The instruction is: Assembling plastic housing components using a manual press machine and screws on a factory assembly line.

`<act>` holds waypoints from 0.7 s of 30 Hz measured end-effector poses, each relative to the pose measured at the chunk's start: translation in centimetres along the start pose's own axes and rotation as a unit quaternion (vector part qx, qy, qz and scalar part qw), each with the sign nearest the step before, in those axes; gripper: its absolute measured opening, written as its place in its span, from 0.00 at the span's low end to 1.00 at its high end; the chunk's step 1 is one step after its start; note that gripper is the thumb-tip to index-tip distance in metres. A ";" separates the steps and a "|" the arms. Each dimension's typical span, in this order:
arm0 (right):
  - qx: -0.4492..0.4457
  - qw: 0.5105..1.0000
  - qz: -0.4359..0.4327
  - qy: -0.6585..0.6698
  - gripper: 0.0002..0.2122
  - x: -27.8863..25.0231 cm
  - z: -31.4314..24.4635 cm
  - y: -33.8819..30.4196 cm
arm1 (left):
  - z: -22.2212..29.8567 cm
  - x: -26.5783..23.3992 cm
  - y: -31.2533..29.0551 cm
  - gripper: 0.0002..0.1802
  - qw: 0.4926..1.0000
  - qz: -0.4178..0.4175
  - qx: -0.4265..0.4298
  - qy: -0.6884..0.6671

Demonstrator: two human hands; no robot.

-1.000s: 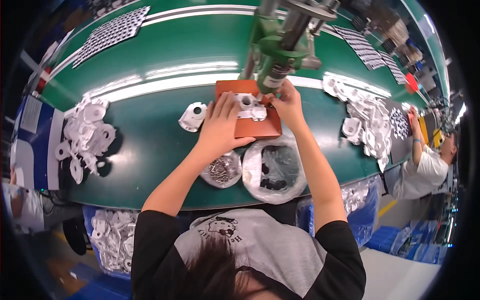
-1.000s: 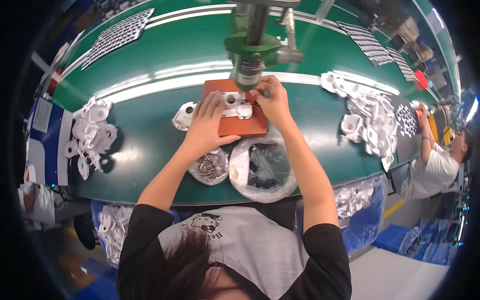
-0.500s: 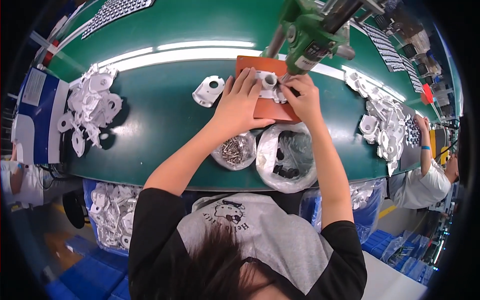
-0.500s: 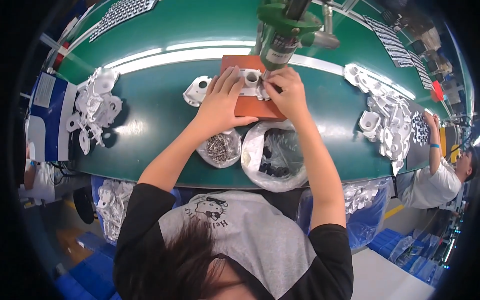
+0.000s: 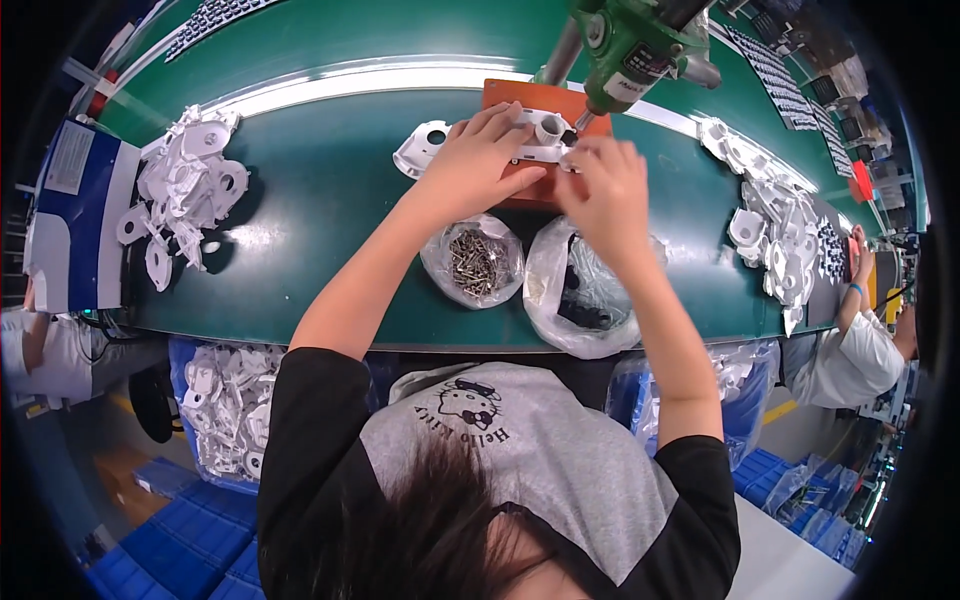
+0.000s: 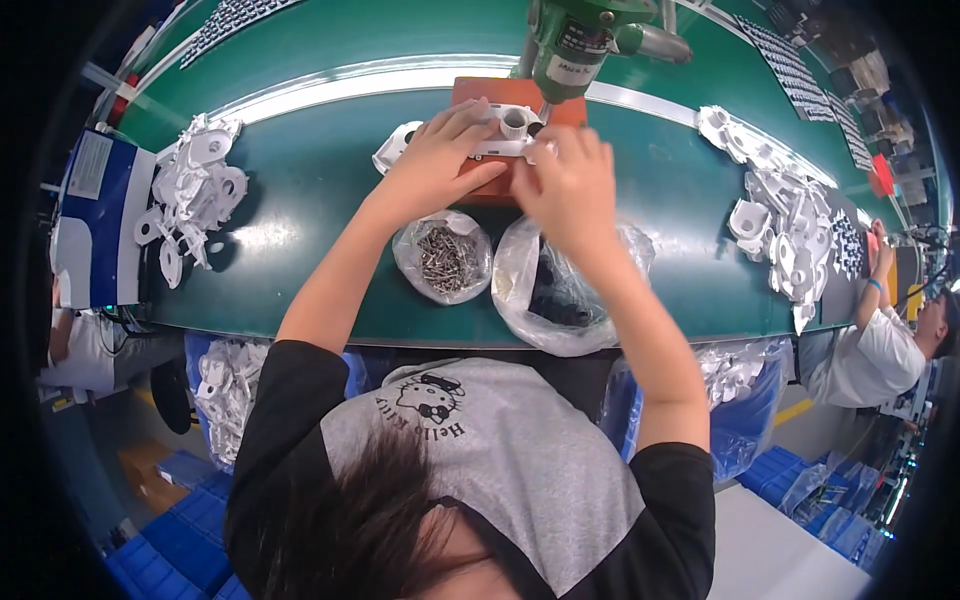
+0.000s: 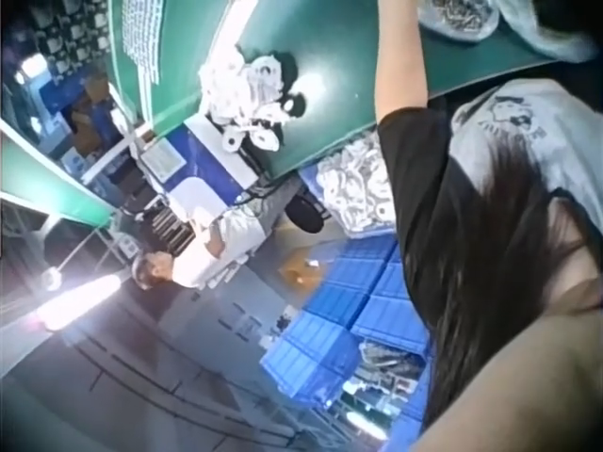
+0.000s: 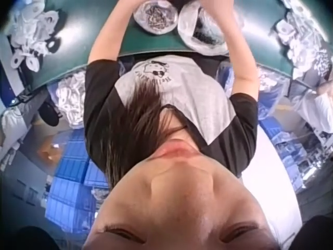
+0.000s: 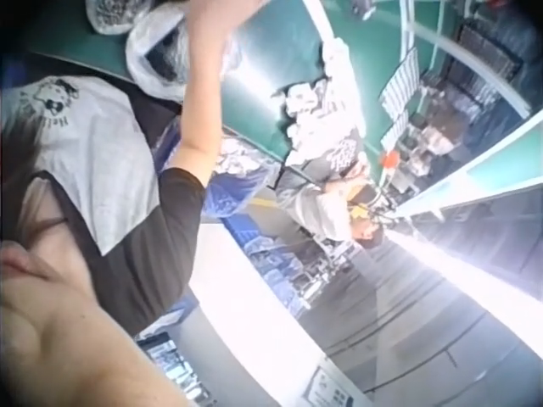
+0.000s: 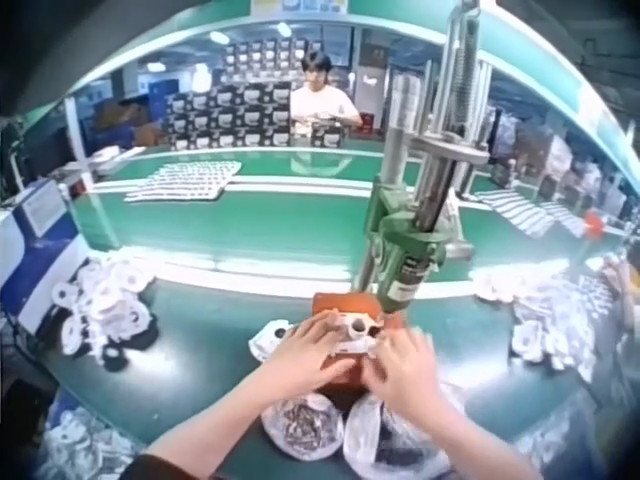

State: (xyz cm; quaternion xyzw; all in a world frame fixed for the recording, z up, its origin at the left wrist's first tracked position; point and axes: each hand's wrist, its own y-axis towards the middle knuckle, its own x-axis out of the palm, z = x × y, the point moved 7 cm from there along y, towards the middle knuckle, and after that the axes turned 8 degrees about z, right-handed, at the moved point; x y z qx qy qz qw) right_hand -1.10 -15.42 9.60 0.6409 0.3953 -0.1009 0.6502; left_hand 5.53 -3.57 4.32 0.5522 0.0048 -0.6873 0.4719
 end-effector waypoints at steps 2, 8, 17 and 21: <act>-0.002 0.984 -0.115 0.134 0.05 1.3 -3.0 -2.2 | 0.4 -0.1 0.1 0.28 1.000 0.004 0.001 0.005; -0.079 0.958 -0.217 0.171 0.06 3.7 -9.2 -6.8 | 0.5 -0.1 0.1 0.27 1.000 0.011 0.002 0.007; -0.056 0.967 -0.216 0.123 0.06 4.4 -9.9 -6.6 | 0.6 0.0 0.1 0.26 1.000 0.021 0.004 0.006; -0.067 0.967 -0.230 0.090 0.07 4.6 -9.8 -6.5 | 0.5 0.1 0.2 0.26 1.000 0.022 0.007 0.006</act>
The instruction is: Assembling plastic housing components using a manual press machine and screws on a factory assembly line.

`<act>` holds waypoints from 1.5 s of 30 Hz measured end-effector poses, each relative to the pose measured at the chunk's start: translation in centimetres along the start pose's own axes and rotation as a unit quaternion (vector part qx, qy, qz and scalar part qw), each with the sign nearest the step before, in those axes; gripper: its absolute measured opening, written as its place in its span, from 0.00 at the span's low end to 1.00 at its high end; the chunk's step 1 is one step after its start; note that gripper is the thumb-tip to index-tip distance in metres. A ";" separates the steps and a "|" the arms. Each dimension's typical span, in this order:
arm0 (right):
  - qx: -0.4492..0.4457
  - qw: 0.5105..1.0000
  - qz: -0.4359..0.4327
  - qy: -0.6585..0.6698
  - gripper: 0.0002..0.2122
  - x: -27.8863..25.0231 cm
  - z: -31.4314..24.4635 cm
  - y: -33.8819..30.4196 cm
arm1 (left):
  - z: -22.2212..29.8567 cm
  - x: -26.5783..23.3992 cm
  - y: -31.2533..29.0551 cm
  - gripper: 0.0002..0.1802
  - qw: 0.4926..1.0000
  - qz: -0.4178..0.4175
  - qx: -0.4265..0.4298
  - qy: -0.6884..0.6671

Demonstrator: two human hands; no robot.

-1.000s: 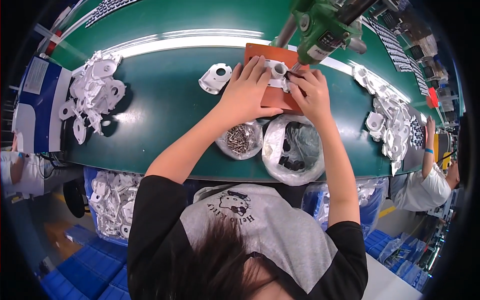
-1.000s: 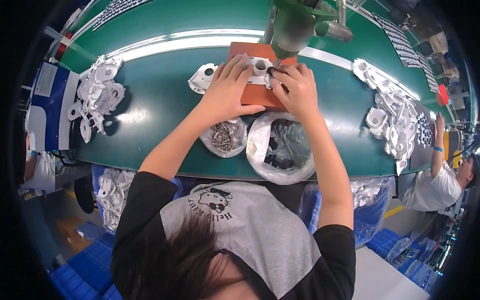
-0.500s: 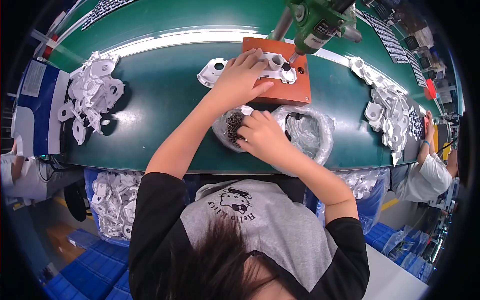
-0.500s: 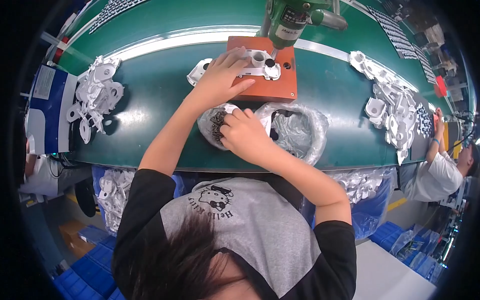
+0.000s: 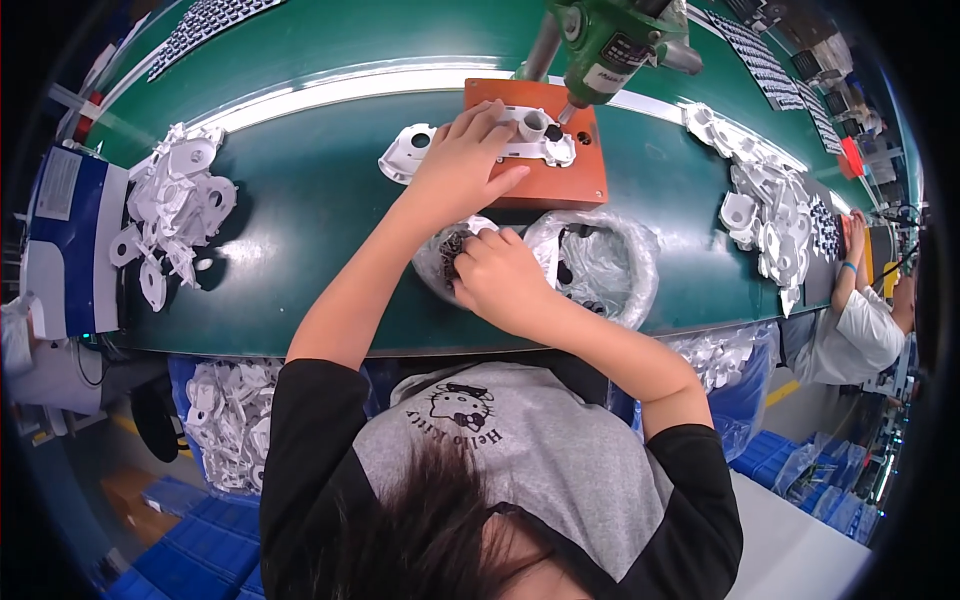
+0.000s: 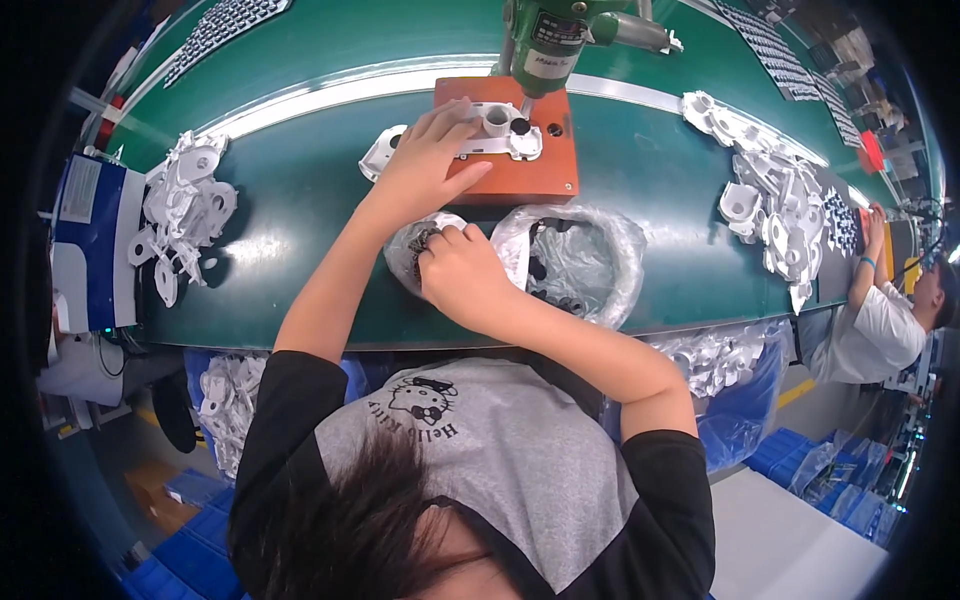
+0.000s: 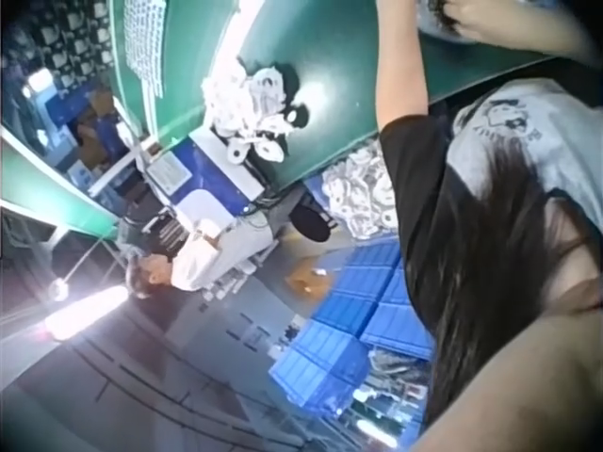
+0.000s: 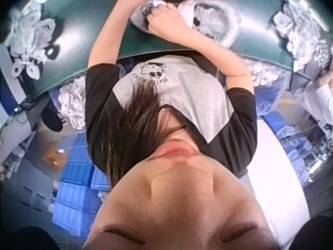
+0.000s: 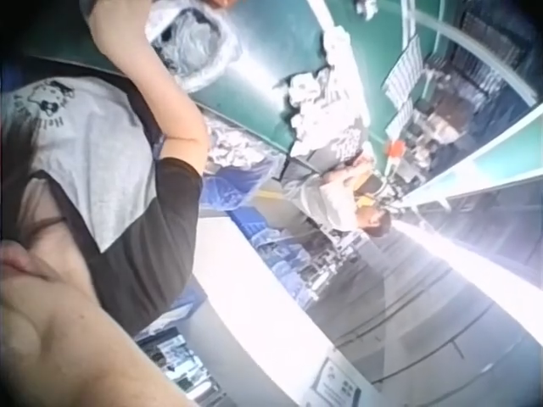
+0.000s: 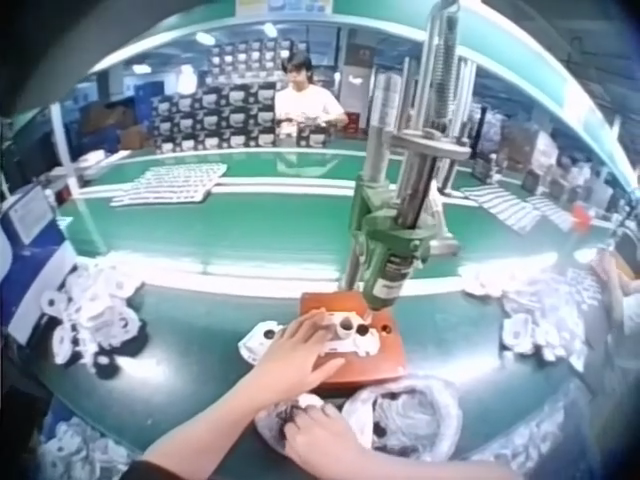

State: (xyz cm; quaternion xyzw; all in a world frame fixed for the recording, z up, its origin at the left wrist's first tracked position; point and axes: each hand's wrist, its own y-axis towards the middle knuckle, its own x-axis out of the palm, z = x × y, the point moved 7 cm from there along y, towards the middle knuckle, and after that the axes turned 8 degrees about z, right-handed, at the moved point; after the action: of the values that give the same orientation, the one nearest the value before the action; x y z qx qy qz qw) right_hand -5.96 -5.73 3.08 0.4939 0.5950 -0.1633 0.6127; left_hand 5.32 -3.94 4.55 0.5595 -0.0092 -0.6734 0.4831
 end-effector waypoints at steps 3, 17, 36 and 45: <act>0.006 1.000 0.010 0.009 0.07 -1.0 0.9 0.2 | 0.0 0.0 -0.1 0.26 1.000 -0.003 -0.003 0.004; 0.374 0.826 0.016 0.421 0.03 -5.5 13.0 -0.3 | 0.0 -0.1 -0.1 0.26 1.000 -0.012 -0.014 0.007; 0.349 0.876 0.193 0.272 0.08 -5.4 19.2 2.0 | 0.2 -0.1 -0.1 0.27 1.000 -0.009 -0.009 0.013; 0.114 0.956 0.245 0.110 0.07 -7.2 15.9 2.0 | 0.3 0.0 0.1 0.27 1.000 -0.016 -0.012 0.017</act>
State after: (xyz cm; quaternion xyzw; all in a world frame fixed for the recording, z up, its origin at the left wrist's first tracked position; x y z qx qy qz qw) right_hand 2.89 -20.29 7.16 0.7061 0.4963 -0.0195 0.5047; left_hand 5.16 -4.17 4.68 0.5651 0.0164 -0.6713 0.4792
